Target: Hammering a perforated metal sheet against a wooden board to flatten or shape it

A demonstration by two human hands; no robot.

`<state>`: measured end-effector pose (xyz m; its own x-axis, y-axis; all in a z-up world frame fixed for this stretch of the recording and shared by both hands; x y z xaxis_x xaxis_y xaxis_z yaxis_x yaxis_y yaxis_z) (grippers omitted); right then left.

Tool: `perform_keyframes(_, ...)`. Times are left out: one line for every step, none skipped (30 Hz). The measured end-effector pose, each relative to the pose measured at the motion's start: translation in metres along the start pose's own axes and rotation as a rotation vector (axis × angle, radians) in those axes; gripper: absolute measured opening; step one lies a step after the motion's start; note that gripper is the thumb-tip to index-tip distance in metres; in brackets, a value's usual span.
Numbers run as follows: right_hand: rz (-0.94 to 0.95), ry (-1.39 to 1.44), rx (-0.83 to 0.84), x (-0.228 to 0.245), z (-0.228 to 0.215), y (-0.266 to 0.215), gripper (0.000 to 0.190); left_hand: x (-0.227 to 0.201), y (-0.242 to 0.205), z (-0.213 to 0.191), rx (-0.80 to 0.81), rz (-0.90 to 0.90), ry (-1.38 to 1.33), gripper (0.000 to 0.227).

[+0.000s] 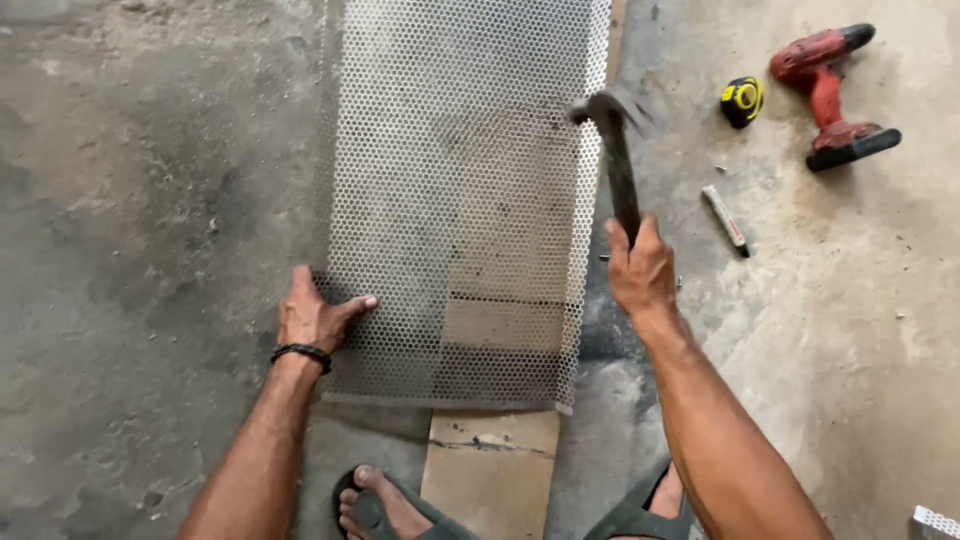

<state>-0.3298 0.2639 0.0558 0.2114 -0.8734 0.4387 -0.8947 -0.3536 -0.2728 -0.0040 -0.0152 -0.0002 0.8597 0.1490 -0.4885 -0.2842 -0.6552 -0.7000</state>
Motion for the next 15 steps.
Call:
perform_keyframes(-0.001,-0.001,0.007,-0.008,0.004,0.001,0.041,0.003,0.0,0.0,-0.001,-0.007,0.0,0.081)
perform_keyframes(0.002,-0.088,0.03,-0.018,0.007,0.003,0.042,0.003,0.002,0.001,-0.001,0.001,0.001,0.08)
perform_keyframes(0.005,-0.175,0.053,-0.027,0.009,0.004,0.043,0.003,0.004,0.002,-0.001,0.01,0.002,0.079)
perform_keyframes(0.005,-0.178,0.047,-0.02,-0.003,-0.006,0.043,-0.001,0.004,0.003,0.002,0.016,-0.002,0.079)
perform_keyframes(-0.019,-0.136,0.036,-0.011,-0.013,-0.016,0.044,-0.004,0.004,0.003,0.003,0.017,0.001,0.079)
perform_keyframes(-0.047,-0.094,0.042,-0.002,-0.019,-0.029,0.045,0.001,0.0,0.001,0.0,0.0,0.005,0.079)
perform_keyframes(-0.05,-0.097,0.054,-0.009,-0.009,-0.039,0.045,-0.001,-0.002,0.0,-0.002,-0.012,0.004,0.079)
perform_keyframes(-0.033,-0.117,0.033,-0.017,-0.001,-0.05,0.04,-0.004,-0.004,-0.001,-0.006,-0.003,0.008,0.08)
perform_keyframes(-0.015,-0.137,0.011,-0.026,0.005,-0.061,0.035,-0.008,-0.007,-0.002,-0.011,0.006,0.013,0.08)
perform_keyframes(-0.011,-0.141,0.003,-0.03,0.002,-0.059,0.035,-0.006,-0.005,0.0,-0.004,0.013,0.012,0.08)
perform_keyframes(0.004,-0.138,0.029,-0.035,-0.001,-0.057,0.038,-0.004,-0.002,0.002,-0.015,0.009,0.025,0.08)
perform_keyframes(0.018,-0.133,0.064,-0.039,-0.001,-0.055,0.04,0.0,-0.001,0.003,-0.029,-0.002,0.04,0.08)
perform_keyframes(0.022,-0.134,0.064,-0.043,0.001,-0.059,0.04,-0.002,0.001,0.004,-0.025,-0.002,0.042,0.08)
perform_keyframes(-0.04,-0.107,-0.012,-0.046,0.004,-0.064,0.037,0.0,0.002,0.005,-0.034,0.007,0.051,0.08)
perform_keyframes(-0.102,-0.079,-0.088,-0.048,0.006,-0.07,0.035,0.001,0.003,0.005,-0.042,0.016,0.06,0.079)
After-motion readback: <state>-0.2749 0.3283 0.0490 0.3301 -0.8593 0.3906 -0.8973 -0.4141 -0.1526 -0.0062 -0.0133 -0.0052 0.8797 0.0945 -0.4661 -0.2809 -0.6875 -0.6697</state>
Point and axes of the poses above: each hand's wrist, its own y-axis towards the middle knuckle, its own z-axis out of the palm, x = y × z, the point moved 2 cm from there along y, towards the middle knuckle, and after that the axes turned 1 degree about z, right-handed, at the moved point
